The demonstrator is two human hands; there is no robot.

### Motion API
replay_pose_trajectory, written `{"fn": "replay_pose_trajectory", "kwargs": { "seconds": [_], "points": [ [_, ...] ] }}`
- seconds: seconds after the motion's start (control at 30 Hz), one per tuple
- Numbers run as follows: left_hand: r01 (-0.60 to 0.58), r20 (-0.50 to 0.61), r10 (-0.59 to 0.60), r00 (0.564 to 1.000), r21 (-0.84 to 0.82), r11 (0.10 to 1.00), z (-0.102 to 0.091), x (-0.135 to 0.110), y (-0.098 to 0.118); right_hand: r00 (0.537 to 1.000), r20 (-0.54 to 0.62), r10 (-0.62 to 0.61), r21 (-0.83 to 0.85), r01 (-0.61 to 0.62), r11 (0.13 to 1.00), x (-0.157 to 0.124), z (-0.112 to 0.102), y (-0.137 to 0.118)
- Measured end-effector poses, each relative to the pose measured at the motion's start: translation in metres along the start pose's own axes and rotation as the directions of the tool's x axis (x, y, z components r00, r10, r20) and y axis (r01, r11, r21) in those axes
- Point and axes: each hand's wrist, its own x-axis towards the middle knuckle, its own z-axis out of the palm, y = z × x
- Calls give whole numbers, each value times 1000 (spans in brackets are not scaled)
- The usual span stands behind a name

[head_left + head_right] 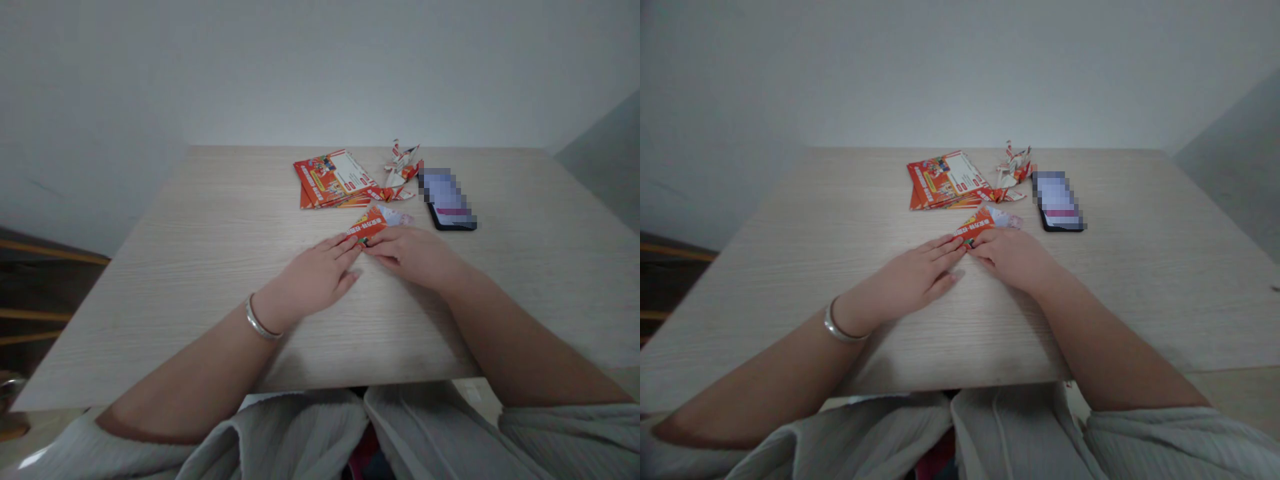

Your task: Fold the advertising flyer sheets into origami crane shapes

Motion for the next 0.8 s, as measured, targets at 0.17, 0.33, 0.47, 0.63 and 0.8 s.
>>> {"fn": "replay_pose_trajectory", "kwargs": {
  "seconds": [0.17, 0.33, 0.47, 0.63, 0.8],
  "points": [
    [76, 46, -76, 996, -2, 997, -11, -2, 2, 999, 32, 41, -61, -39, 997, 0, -4, -1],
    [199, 92, -208, 974, 99, 975, -29, -7, 7, 991, 31, 127, -149, -121, 981, -7, -12, -2],
    [245, 98, -260, 961, 143, 959, -39, -11, 8, 980, 53, 192, -154, -182, 971, -12, -18, 1],
    [252, 115, -272, 955, 163, 954, -42, -11, 8, 973, 88, 214, -161, -198, 967, -16, -23, 10],
    [257, 102, -275, 956, 160, 953, -41, -12, 6, 960, 112, 256, -178, -234, 956, -20, -24, 16]
  ]
}}
